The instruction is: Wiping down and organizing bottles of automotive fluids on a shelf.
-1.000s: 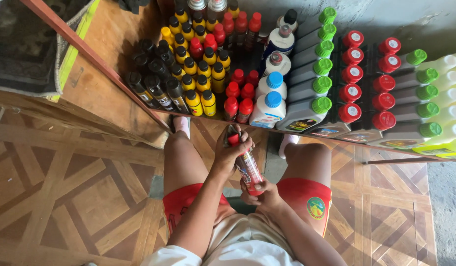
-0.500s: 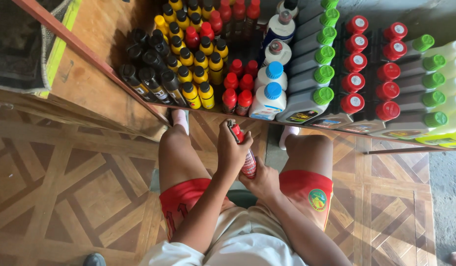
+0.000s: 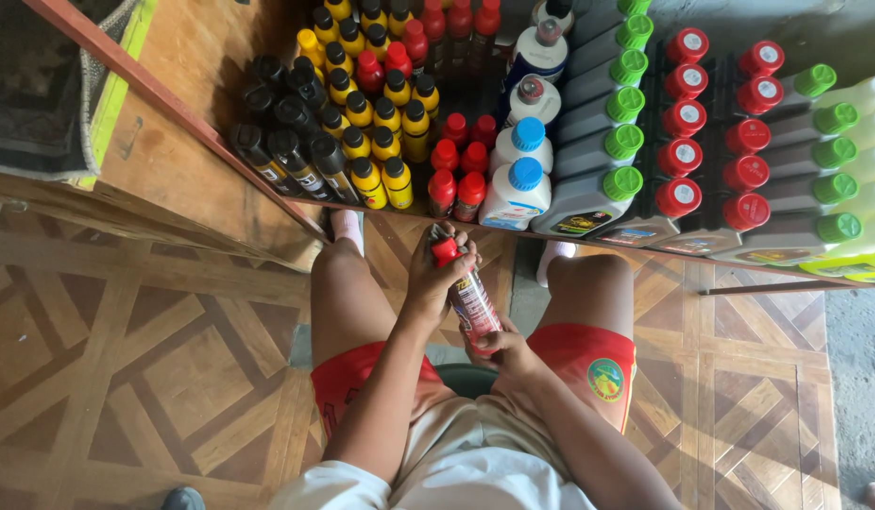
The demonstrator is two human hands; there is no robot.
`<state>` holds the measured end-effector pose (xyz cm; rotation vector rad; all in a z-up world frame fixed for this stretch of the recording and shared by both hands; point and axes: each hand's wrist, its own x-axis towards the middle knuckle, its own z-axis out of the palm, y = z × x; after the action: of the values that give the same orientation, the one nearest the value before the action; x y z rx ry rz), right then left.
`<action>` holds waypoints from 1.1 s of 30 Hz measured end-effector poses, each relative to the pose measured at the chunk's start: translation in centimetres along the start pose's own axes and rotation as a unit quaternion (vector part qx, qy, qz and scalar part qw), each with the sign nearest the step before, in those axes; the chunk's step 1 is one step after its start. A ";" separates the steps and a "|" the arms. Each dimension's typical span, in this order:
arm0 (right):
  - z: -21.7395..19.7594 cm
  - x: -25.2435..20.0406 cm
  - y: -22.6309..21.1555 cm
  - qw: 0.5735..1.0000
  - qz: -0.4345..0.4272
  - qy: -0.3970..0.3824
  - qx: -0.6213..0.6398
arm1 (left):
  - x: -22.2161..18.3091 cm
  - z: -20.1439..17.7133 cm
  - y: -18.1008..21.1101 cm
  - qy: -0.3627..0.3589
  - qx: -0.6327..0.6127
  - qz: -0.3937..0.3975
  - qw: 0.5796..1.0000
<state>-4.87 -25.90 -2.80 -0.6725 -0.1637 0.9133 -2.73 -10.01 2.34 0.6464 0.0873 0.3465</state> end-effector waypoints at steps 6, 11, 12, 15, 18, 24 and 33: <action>5.4 -0.4 -3.5 0.843 0.009 0.223 -0.489 | -0.3 -0.1 0.0 0.021 0.218 0.043 0.975; 3.4 -0.1 -3.0 0.633 0.085 0.283 -0.715 | -0.2 -0.2 -0.5 0.110 0.249 0.051 0.961; 3.4 0.0 -3.1 0.633 0.084 0.285 -0.715 | -0.2 0.2 -0.3 0.108 0.249 0.051 0.961; 4.4 0.1 -3.5 0.626 0.074 0.286 -0.722 | -0.3 1.4 0.5 0.105 0.200 0.016 0.974; 5.2 0.2 -3.8 0.736 0.062 0.256 -0.623 | -0.3 1.8 0.8 0.117 0.191 0.004 0.974; 1.7 -0.1 -2.3 0.975 0.005 0.041 -0.216 | -0.4 1.0 0.2 0.119 0.133 -0.009 0.984; 4.4 -0.6 -2.4 0.896 -0.066 0.194 -0.393 | -0.3 1.2 -0.1 0.082 0.327 0.062 0.940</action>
<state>-5.34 -25.32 2.20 -1.5634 -0.2181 0.5390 -2.73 -10.89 3.19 1.2855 0.3308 0.4978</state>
